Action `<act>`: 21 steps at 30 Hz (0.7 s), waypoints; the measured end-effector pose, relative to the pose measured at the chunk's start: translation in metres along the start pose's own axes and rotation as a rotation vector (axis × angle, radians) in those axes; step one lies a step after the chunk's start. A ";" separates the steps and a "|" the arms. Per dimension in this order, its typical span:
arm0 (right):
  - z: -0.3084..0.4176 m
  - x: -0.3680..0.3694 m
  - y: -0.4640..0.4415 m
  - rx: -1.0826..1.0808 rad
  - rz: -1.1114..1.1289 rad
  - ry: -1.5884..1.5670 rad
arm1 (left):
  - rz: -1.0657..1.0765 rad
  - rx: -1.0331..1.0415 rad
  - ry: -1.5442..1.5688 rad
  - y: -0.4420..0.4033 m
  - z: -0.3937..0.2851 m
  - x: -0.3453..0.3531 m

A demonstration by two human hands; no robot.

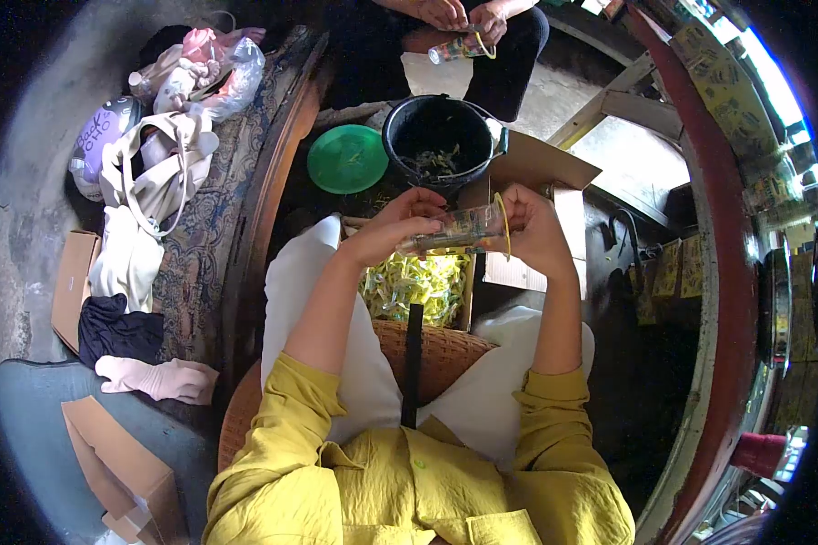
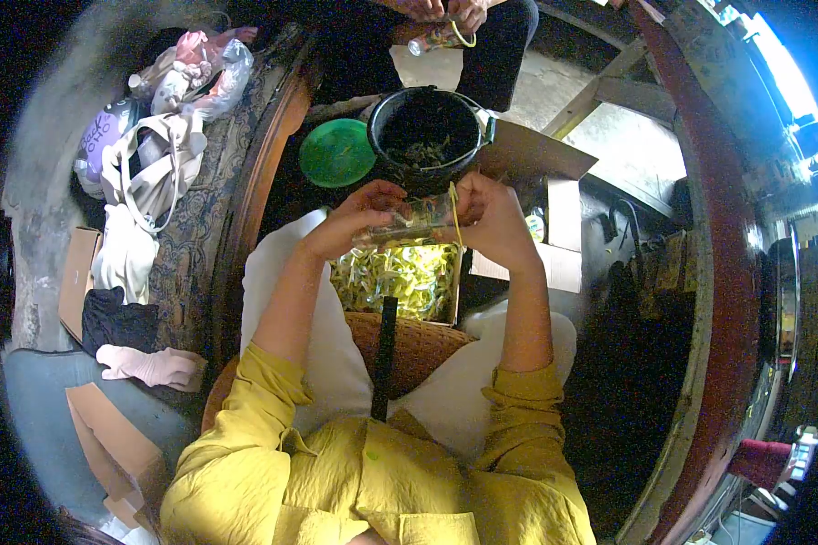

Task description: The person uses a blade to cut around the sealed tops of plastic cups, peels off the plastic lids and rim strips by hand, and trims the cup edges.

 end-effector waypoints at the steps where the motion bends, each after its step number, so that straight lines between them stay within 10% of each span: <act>1: -0.004 0.000 -0.001 0.011 -0.019 0.035 | -0.007 -0.003 -0.014 0.000 0.000 0.000; 21: 0.013 -0.030 0.020 -0.047 -0.280 0.038 | -0.065 -0.012 0.028 0.008 -0.010 -0.018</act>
Point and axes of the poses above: each hand's wrist, its own y-axis away from the middle knuckle, its own x-axis out of the palm, z = x × y, the point moved 5 cm from there along -y, towards the middle knuckle, and after that the axes turned 14 degrees about x, right-handed, at the moved point
